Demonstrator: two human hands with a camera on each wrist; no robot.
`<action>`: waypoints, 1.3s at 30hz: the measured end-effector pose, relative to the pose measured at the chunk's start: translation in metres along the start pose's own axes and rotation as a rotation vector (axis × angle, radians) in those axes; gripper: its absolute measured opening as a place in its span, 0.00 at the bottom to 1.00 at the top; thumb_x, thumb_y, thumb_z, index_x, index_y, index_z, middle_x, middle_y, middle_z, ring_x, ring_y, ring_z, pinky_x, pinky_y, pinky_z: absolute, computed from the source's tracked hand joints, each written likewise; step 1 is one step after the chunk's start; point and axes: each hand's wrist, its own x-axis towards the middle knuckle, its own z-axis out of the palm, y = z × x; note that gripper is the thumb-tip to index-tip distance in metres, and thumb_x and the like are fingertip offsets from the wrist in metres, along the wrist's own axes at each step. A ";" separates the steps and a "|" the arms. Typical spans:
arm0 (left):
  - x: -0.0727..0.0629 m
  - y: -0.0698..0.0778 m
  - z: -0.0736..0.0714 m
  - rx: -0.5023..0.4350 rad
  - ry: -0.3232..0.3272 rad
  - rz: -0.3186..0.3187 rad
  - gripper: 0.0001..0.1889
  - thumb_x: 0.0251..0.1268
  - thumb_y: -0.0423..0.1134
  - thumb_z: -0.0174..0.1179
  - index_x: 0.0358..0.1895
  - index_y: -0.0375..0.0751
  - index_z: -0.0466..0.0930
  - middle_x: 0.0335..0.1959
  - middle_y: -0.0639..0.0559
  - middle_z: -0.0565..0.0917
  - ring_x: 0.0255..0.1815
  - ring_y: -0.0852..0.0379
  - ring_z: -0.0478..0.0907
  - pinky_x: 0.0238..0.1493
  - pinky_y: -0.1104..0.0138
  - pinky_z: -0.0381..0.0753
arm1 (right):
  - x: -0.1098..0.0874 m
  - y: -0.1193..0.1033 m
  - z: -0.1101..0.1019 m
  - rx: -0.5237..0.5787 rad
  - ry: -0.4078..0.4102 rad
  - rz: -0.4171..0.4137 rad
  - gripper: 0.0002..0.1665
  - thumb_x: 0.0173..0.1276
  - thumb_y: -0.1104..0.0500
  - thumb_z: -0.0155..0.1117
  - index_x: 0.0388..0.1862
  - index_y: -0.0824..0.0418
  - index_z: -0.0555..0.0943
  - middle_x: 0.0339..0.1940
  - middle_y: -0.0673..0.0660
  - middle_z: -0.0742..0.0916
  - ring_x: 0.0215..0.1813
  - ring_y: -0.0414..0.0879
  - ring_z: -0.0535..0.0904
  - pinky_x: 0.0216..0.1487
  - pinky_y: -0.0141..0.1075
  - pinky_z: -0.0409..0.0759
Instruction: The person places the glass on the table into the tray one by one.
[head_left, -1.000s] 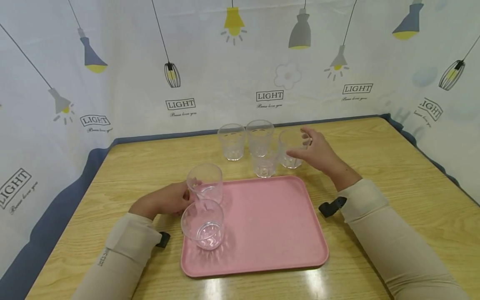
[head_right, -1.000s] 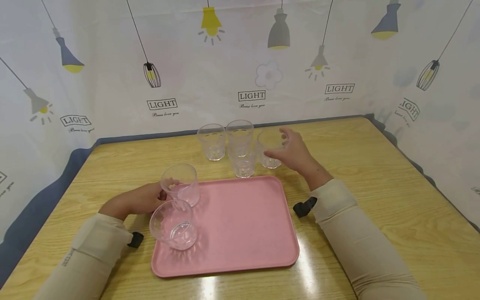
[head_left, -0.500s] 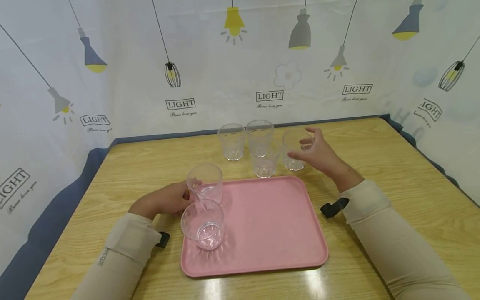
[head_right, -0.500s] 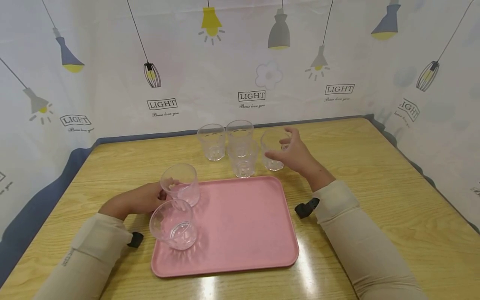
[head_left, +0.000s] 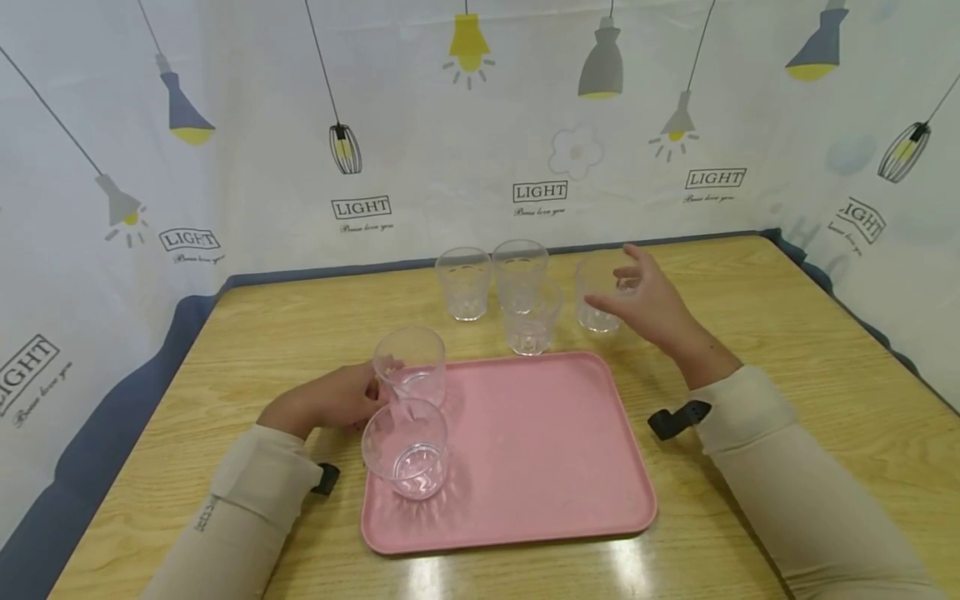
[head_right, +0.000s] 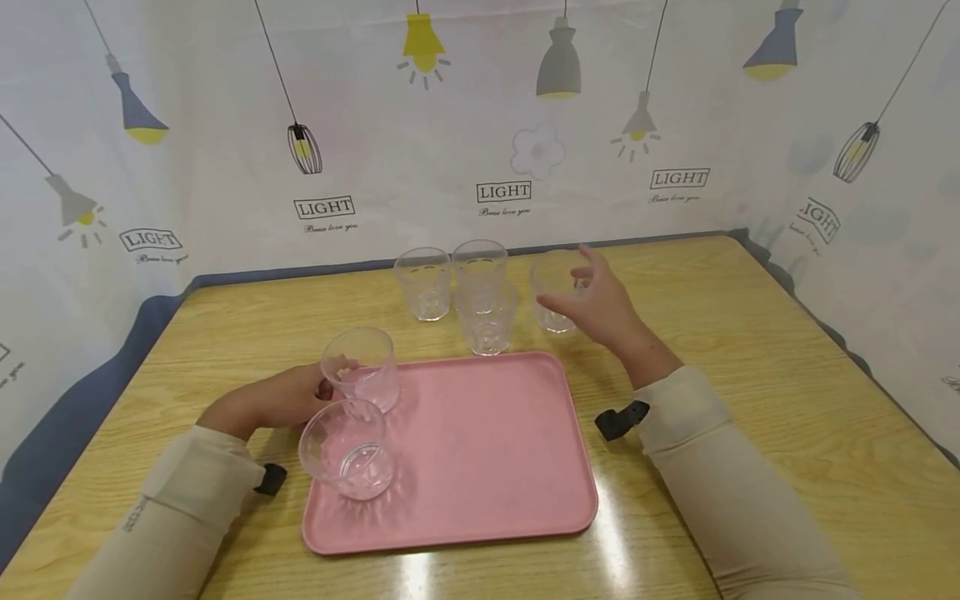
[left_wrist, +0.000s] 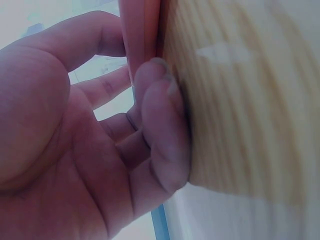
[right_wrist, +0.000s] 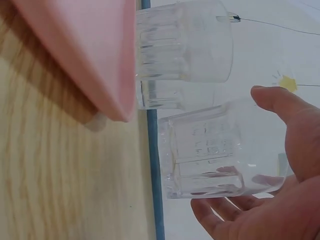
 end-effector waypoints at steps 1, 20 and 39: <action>0.000 0.000 0.000 0.003 0.003 -0.003 0.28 0.72 0.41 0.57 0.72 0.43 0.62 0.28 0.48 0.76 0.23 0.56 0.73 0.26 0.66 0.75 | -0.001 -0.002 0.000 0.007 0.007 -0.009 0.66 0.62 0.42 0.73 0.83 0.52 0.38 0.75 0.68 0.67 0.74 0.64 0.64 0.69 0.60 0.69; 0.001 0.000 0.000 -0.031 -0.001 0.004 0.27 0.70 0.42 0.60 0.68 0.43 0.64 0.23 0.50 0.74 0.20 0.56 0.70 0.25 0.66 0.72 | -0.025 -0.042 0.000 0.082 0.106 -0.152 0.55 0.60 0.44 0.76 0.79 0.47 0.55 0.68 0.60 0.74 0.68 0.54 0.70 0.62 0.54 0.73; -0.001 0.000 -0.002 0.030 0.018 0.015 0.29 0.71 0.39 0.56 0.73 0.39 0.61 0.27 0.47 0.77 0.22 0.55 0.74 0.27 0.64 0.75 | -0.052 -0.074 0.025 0.073 -0.018 -0.303 0.52 0.58 0.54 0.78 0.77 0.48 0.60 0.63 0.57 0.79 0.63 0.49 0.74 0.57 0.44 0.72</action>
